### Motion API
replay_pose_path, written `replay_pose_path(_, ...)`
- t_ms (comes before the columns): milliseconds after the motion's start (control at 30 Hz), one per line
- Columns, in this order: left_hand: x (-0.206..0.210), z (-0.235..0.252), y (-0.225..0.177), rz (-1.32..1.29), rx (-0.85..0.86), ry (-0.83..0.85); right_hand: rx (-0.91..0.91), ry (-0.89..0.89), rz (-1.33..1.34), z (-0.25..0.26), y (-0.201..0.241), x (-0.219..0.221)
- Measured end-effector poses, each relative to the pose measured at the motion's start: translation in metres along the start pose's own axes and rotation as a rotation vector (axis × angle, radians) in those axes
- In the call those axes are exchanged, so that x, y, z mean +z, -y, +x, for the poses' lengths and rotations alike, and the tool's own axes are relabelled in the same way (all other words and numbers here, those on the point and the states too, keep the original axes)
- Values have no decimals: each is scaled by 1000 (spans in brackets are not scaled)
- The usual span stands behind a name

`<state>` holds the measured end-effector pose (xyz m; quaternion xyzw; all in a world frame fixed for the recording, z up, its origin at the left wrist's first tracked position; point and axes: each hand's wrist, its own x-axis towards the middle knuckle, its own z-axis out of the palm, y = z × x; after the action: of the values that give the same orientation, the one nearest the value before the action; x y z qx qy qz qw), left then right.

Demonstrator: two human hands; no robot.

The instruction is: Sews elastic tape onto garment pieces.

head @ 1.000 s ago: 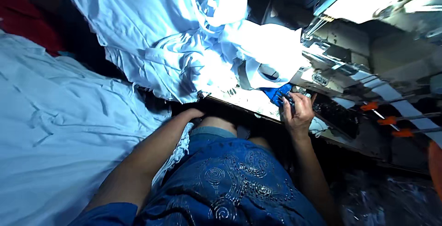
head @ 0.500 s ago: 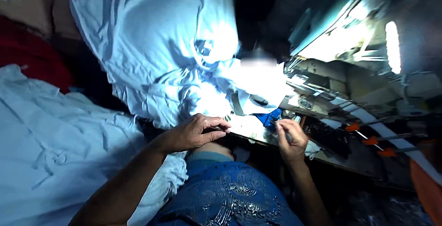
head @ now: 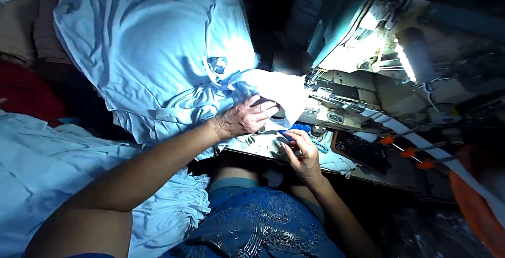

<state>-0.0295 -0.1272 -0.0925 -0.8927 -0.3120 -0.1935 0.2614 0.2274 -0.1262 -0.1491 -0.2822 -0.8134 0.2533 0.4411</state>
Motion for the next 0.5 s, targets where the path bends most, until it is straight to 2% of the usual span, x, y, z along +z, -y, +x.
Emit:
replay_pose_path(233, -64, 25, 7, -420, -134, 48, -153, -40, 88, 24, 33, -4)
replay_pose_path(367, -109, 38, -19, -547, -111, 49, -188, 146, 211, 36, 60, -30)
replay_pose_path(500, -117, 49, -53, -606, -132, 8, -224, 271, 196, 32, 79, -48)
